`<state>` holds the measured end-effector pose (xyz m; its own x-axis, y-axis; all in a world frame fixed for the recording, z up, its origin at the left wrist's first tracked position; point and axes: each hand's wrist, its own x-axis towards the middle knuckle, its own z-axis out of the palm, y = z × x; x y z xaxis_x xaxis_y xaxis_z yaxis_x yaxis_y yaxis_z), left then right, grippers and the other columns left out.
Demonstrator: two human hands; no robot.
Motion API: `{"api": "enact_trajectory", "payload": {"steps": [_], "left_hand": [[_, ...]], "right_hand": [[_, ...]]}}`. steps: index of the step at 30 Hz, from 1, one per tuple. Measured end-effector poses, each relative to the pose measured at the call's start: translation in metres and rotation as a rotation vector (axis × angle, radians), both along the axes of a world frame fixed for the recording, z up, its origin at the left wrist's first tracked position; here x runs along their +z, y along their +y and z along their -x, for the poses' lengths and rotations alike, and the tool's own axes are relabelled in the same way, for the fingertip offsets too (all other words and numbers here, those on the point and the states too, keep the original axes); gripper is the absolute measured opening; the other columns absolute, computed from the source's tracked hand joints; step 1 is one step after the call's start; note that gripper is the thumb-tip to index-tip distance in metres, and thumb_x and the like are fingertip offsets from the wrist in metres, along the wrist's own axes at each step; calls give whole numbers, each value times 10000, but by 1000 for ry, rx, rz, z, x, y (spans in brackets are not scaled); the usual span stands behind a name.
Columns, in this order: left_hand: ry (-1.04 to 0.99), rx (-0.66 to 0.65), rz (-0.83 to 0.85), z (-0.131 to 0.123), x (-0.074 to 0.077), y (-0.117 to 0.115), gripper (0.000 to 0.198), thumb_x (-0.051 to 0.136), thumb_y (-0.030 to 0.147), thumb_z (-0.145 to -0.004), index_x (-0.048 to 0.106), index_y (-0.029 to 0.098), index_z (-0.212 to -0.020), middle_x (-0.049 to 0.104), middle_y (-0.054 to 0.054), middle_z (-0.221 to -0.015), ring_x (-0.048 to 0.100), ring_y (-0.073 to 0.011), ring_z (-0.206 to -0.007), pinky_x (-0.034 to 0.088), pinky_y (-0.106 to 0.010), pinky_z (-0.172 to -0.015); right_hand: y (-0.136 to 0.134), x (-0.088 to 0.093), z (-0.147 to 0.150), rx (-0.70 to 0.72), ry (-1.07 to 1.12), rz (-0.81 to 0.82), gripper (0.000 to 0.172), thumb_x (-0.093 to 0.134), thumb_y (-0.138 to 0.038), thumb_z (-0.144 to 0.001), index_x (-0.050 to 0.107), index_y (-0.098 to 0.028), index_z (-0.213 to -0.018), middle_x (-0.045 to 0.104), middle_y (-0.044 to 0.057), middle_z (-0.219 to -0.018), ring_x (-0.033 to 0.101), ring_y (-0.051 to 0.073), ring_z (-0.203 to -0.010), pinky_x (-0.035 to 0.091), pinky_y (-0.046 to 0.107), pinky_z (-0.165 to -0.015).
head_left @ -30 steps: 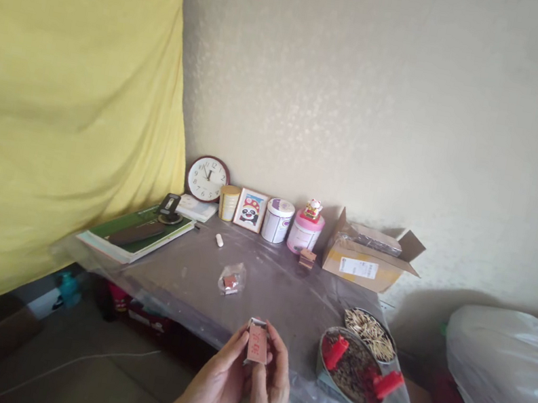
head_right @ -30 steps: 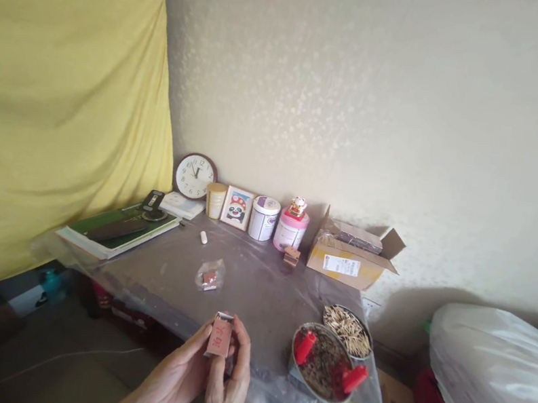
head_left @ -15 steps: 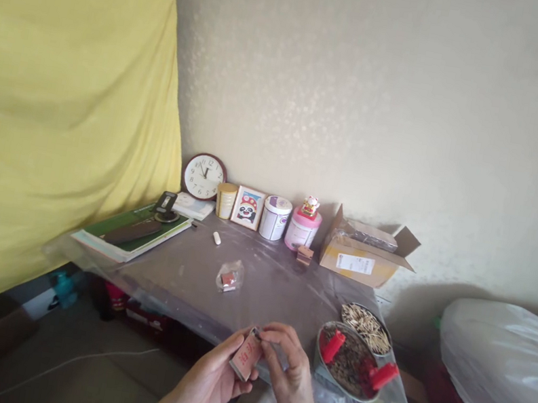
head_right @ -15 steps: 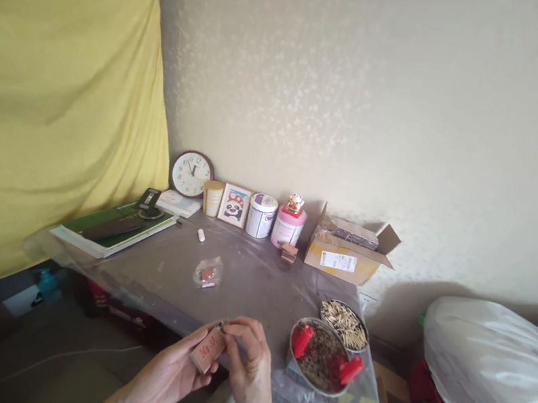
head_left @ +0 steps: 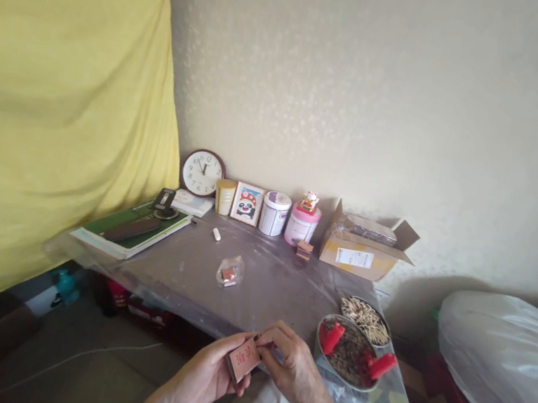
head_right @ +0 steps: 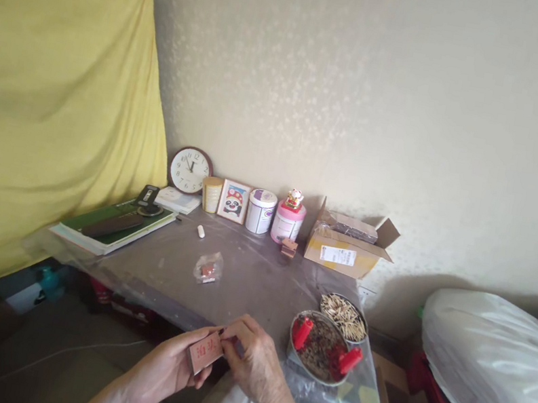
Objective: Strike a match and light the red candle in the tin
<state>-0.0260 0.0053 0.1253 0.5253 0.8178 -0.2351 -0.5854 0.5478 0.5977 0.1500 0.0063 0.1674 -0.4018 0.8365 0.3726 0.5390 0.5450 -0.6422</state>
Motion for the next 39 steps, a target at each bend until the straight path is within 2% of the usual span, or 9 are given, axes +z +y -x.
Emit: {"api": "enact_trajectory", "payload": {"steps": [4,9,16,24,29,34,39], "left_hand": [[15,-36,13,1,3,0,242,551,291,-871,707,124,-949,686,-43,-674,630,-140,-499,437,-246,-454],[11,-68,-1,4,5,0,301,533,298,-881,653,185,-1133,726,-56,-781,641,-140,-500,441,-242,-440],[-11,-84,-2,7,3,1,273,502,291,-892,683,154,-1044,710,-52,-753,645,-136,-492,464,-240,-438],[-46,-123,32,9,0,3,303,511,311,-897,683,128,-1065,735,-64,-773,643,-126,-476,487,-236,-435],[-49,-118,36,11,0,4,311,469,290,-914,683,131,-1075,749,-68,-787,637,-121,-466,486,-233,-437],[-45,-113,12,11,-1,3,323,487,302,-905,674,128,-1103,762,-97,-875,641,-132,-478,478,-247,-444],[-53,-104,-11,13,1,1,334,465,309,-918,674,143,-1119,762,-96,-895,650,-135,-505,481,-252,-475]], "right_hand": [[1,5,-2,33,-24,26,118,548,-158,-870,626,-225,-814,627,0,-815,600,138,-757,470,247,-700],[0,2,-4,42,25,54,99,556,-158,-846,600,-221,-785,609,-15,-775,571,131,-718,453,246,-680],[-3,6,-5,30,67,185,113,559,-153,-831,607,-210,-746,636,-15,-774,587,132,-725,467,244,-693],[-4,8,-4,43,116,149,117,552,-121,-797,602,-206,-734,635,-16,-761,588,129,-711,484,249,-690],[-5,5,-8,50,169,213,107,552,-135,-801,556,-206,-722,647,-7,-811,604,139,-753,479,256,-714],[-6,3,-11,-2,168,232,128,555,-151,-799,509,-209,-693,622,-19,-747,575,130,-693,450,248,-669],[-6,7,-14,-64,159,185,144,547,-181,-811,489,-211,-683,596,-24,-722,546,120,-664,437,240,-650]]}}
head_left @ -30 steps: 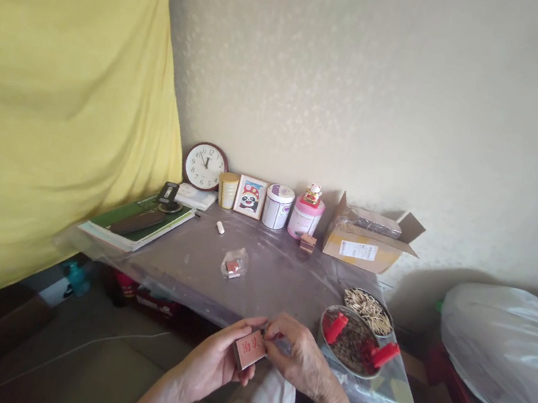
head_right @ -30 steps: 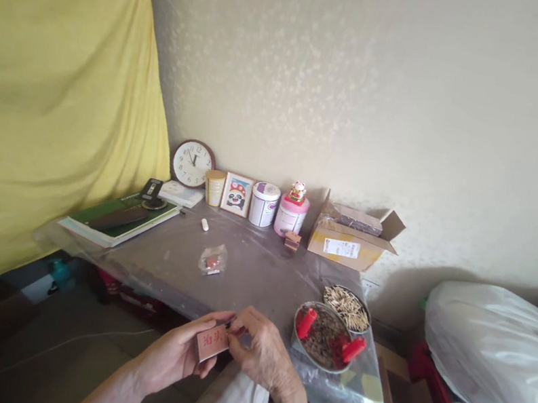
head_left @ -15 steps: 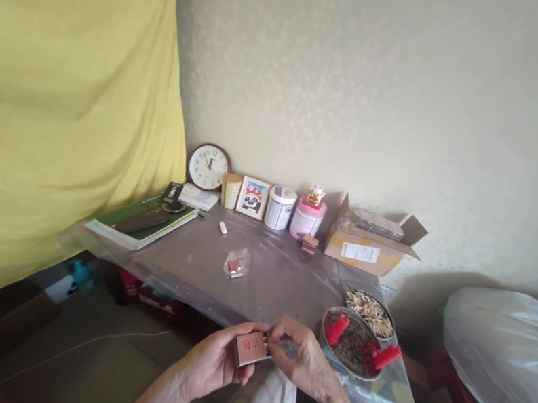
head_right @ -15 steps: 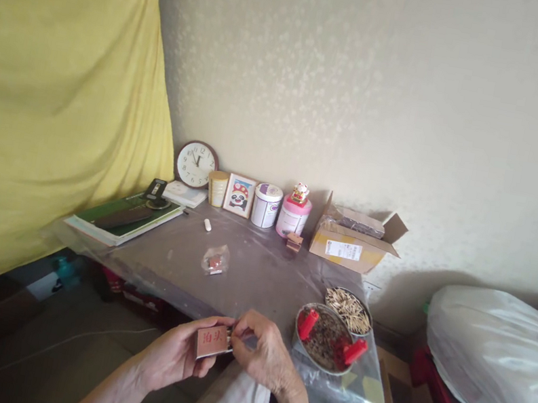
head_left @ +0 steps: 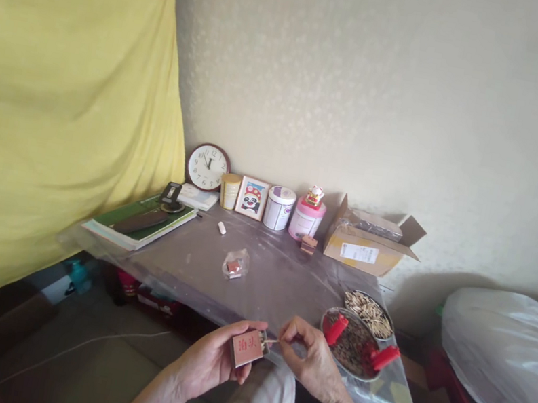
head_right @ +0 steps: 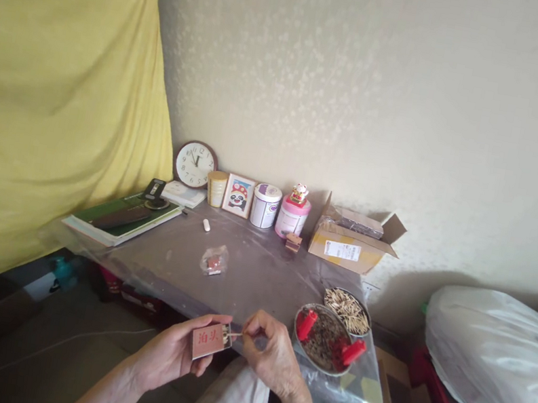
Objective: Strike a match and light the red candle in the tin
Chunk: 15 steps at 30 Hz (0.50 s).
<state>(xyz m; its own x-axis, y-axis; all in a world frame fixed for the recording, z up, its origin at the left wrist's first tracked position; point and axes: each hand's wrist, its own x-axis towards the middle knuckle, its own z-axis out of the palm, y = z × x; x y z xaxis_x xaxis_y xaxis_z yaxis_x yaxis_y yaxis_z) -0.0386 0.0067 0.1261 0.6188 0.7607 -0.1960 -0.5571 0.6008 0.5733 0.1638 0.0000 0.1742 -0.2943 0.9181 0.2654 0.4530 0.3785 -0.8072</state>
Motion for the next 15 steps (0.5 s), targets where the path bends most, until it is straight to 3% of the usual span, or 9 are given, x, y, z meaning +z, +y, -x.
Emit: {"api": "enact_trajectory", "payload": {"steps": [6,9,12,15], "left_hand": [[-92,-18,-68,7,2,-1,394,476,352,-908,643,152,-1203,753,-112,-987,687,-172,-631,511,-275,-558],[-152,-63,-131,12,3,0,474,629,401,-813,631,179,-1232,749,-113,-1060,706,-198,-710,536,-286,-608],[-147,-76,-172,15,3,0,592,792,351,-670,638,217,-1226,738,-95,-1134,713,-200,-753,548,-282,-646],[-109,-42,-181,15,4,0,591,825,293,-648,647,248,-1211,736,-70,-1134,712,-184,-763,539,-277,-680]], "right_hand": [[-1,0,-7,-54,71,-53,114,570,-226,-829,507,-213,-735,584,-17,-741,554,122,-679,456,240,-646],[-3,-2,-10,-80,80,-42,42,571,-241,-850,580,-208,-825,605,-9,-767,580,126,-703,465,236,-661],[-6,-3,-14,-70,67,-67,77,550,-237,-874,617,-209,-848,611,0,-802,589,127,-741,461,234,-692],[-9,-3,-15,-72,45,-103,90,535,-219,-885,614,-215,-844,604,-1,-809,589,126,-752,458,227,-700]]}}
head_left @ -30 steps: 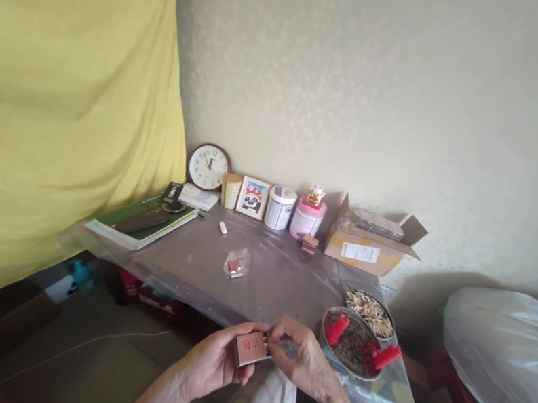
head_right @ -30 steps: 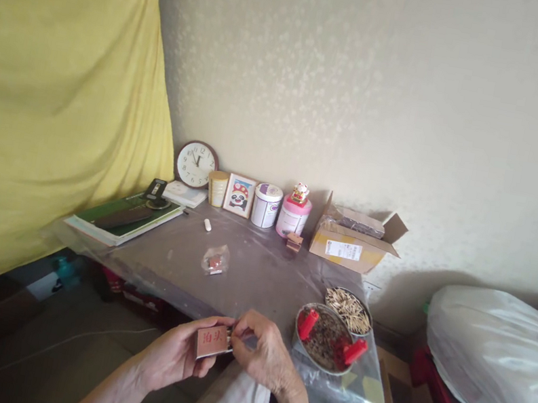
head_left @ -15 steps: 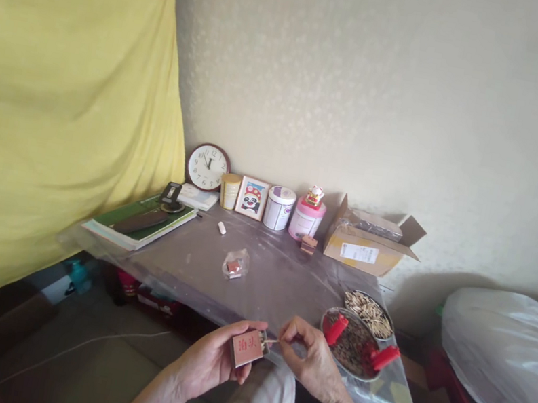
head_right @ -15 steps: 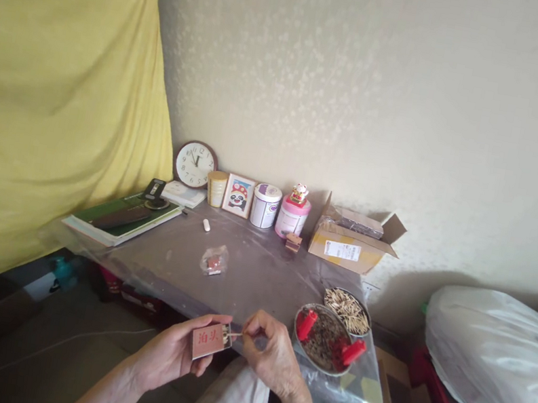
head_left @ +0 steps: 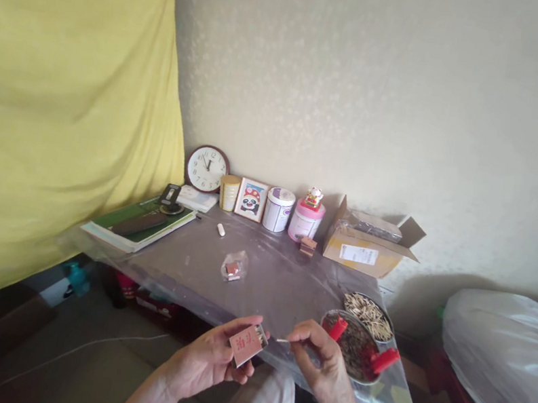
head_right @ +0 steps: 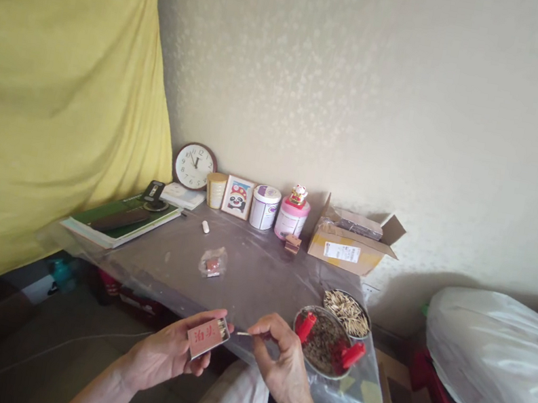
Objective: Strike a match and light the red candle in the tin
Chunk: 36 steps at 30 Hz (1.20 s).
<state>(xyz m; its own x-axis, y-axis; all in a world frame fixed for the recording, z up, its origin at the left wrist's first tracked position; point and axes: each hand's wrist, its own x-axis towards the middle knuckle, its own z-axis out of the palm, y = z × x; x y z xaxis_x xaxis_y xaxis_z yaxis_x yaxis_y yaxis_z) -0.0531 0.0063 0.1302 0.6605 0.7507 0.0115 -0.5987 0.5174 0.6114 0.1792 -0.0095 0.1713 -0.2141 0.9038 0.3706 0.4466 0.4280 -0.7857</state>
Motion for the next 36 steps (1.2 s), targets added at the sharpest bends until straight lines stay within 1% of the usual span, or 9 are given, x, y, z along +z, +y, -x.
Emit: {"api": "enact_trajectory", "payload": {"steps": [4,9,16,19,24,29,31,34,36], "left_hand": [[15,69,9,-5,-2,0,526,805,287,-684,656,252,-1187,734,-67,-1089,705,-171,-762,514,-281,-701],[20,170,-51,-16,-4,0,454,763,294,-730,651,241,-1167,726,-54,-974,685,-183,-787,485,-311,-717],[6,276,-107,-29,2,-5,398,700,306,-799,626,234,-1184,694,-52,-1006,604,-175,-953,407,-362,-917],[-2,308,-121,-33,2,-7,393,674,289,-820,609,239,-1205,678,-47,-1017,582,-175,-971,387,-364,-934],[10,344,-134,-36,5,-9,403,712,279,-779,628,238,-1171,669,-50,-1037,568,-186,-985,381,-360,-926],[65,379,-102,-39,12,-12,398,780,320,-699,662,248,-1072,675,-34,-991,576,-182,-945,399,-348,-885],[88,391,-102,-41,10,-11,385,785,321,-690,662,248,-1048,678,-34,-984,585,-189,-945,404,-357,-882],[108,409,-134,-44,3,-9,373,772,335,-701,652,245,-1042,687,-44,-987,597,-211,-961,413,-375,-875],[126,427,-160,-45,1,-8,355,760,341,-712,648,242,-1034,695,-51,-993,602,-223,-975,417,-381,-870]], "right_hand": [[-5,0,3,-22,-71,-84,112,513,-178,-890,604,-219,-840,603,-7,-796,600,117,-732,463,209,-685],[-9,-2,13,-46,-142,-278,140,501,-126,-882,592,-227,-851,614,-17,-780,625,98,-704,484,174,-661],[-11,-7,25,-124,-218,-466,133,510,-118,-876,589,-224,-867,610,1,-817,644,99,-716,504,166,-665],[-12,-5,26,-133,-207,-497,125,518,-122,-879,589,-224,-887,617,8,-836,648,104,-735,507,168,-682],[-14,-4,28,-142,-97,-411,89,572,-153,-874,587,-240,-889,636,-13,-833,650,108,-755,505,164,-705],[-13,-11,29,-173,88,-288,33,614,-217,-865,618,-248,-876,633,-24,-815,639,105,-750,498,154,-711],[-12,-16,29,-183,164,-244,9,630,-245,-857,638,-246,-853,636,-18,-827,638,106,-756,501,152,-714],[-11,-25,30,-179,289,-183,53,634,-284,-854,668,-244,-864,680,2,-874,670,127,-798,526,169,-745],[-11,-31,32,-214,364,-156,91,637,-309,-852,684,-239,-887,712,15,-890,692,145,-827,540,189,-776]]}}
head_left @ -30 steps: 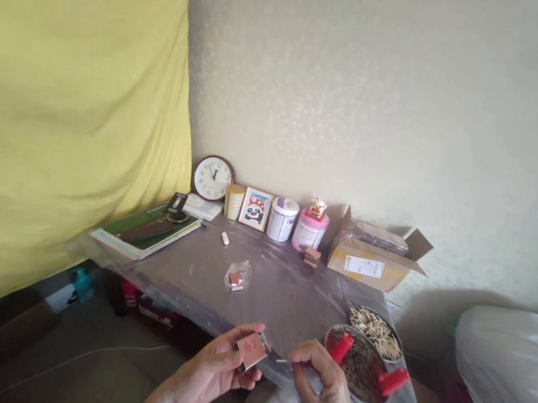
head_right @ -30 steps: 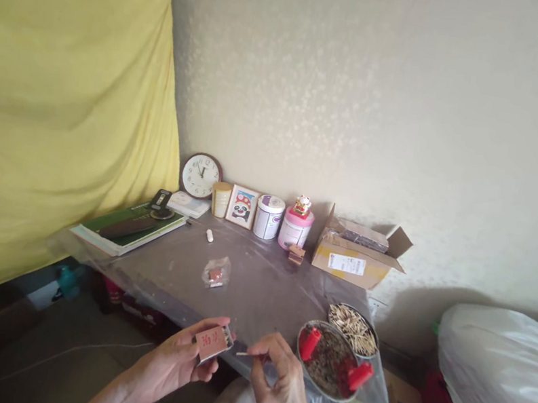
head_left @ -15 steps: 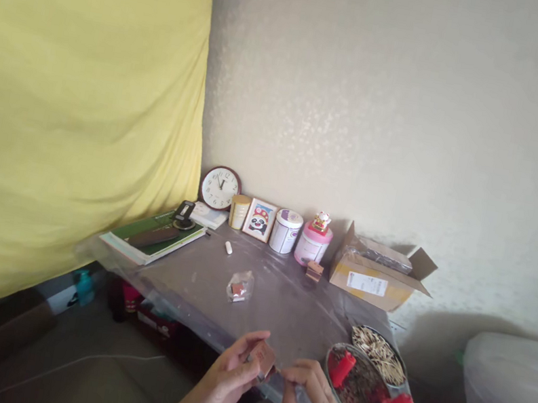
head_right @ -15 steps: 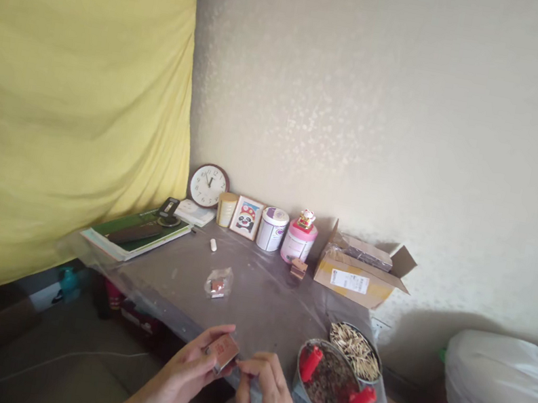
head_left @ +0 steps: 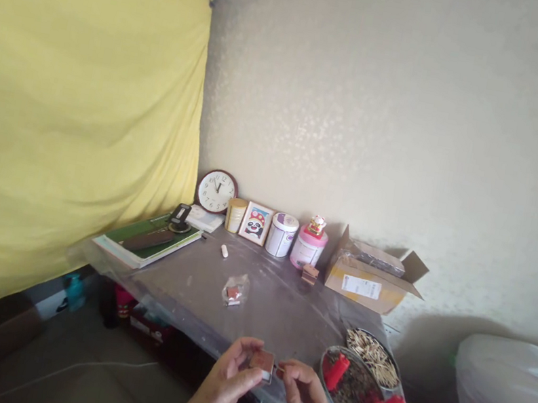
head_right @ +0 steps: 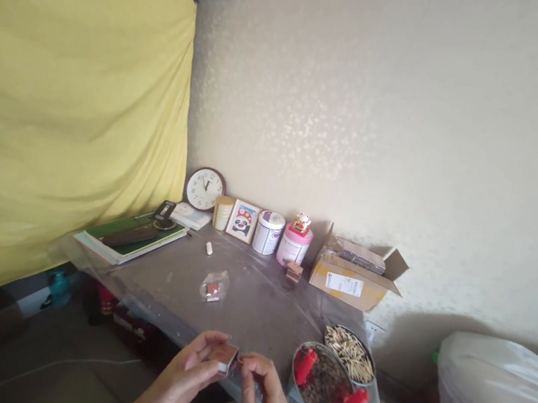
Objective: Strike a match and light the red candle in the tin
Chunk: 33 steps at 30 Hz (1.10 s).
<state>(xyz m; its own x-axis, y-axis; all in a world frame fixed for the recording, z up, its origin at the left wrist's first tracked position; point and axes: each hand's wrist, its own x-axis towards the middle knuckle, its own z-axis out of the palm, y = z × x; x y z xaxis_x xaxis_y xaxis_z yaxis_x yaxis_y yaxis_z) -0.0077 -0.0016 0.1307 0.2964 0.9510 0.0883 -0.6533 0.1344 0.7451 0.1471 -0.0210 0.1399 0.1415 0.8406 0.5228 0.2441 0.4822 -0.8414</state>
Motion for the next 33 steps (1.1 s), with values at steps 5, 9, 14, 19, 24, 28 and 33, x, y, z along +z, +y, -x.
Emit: {"api": "enact_trajectory", "payload": {"steps": [5,9,14,19,24,28,33], "left_hand": [[74,42,-17,-1,8,-3,277,744,288,-737,663,238,-997,730,-45,-989,612,-217,-993,413,-372,-905],[130,27,-35,0,15,-7,255,712,265,-771,661,235,-1019,738,-58,-1054,604,-236,-1074,411,-374,-942],[157,3,-40,2,11,-8,254,691,259,-793,660,239,-1045,735,-64,-1115,597,-231,-1112,424,-354,-939],[162,-44,-72,0,11,-10,259,661,244,-821,651,242,-1080,724,-68,-1161,572,-235,-1171,422,-353,-962],[187,-26,-58,-4,14,-11,237,672,260,-811,656,234,-1046,740,-59,-1096,612,-232,-1096,419,-370,-973],[196,4,-25,-9,15,-11,231,702,275,-783,670,218,-1004,748,-62,-1045,620,-242,-1086,421,-375,-974],[176,19,-34,-13,15,-12,214,716,277,-770,687,220,-975,764,-61,-1022,644,-228,-1038,432,-367,-962]], "right_hand": [[-4,-8,4,-146,97,18,167,701,-353,-799,710,-217,-895,756,32,-859,726,160,-783,574,208,-749],[-8,-2,5,-128,341,115,195,745,-371,-757,719,-209,-862,765,27,-831,727,153,-766,583,217,-739],[-8,-1,3,-58,781,268,261,816,-353,-679,713,-195,-860,764,26,-857,718,135,-775,577,242,-795],[-11,-1,2,-58,760,261,233,787,-350,-719,700,-197,-872,756,20,-876,713,132,-814,567,241,-821],[-17,0,3,-228,286,32,136,686,-328,-816,704,-207,-874,761,24,-846,724,138,-771,578,197,-732],[-19,-4,2,-342,-176,-234,119,607,-205,-864,691,-222,-947,755,37,-905,725,154,-816,577,220,-775],[-18,-8,-3,-380,-367,-348,193,589,-152,-867,659,-226,-1030,752,39,-930,733,159,-821,581,218,-775]]}}
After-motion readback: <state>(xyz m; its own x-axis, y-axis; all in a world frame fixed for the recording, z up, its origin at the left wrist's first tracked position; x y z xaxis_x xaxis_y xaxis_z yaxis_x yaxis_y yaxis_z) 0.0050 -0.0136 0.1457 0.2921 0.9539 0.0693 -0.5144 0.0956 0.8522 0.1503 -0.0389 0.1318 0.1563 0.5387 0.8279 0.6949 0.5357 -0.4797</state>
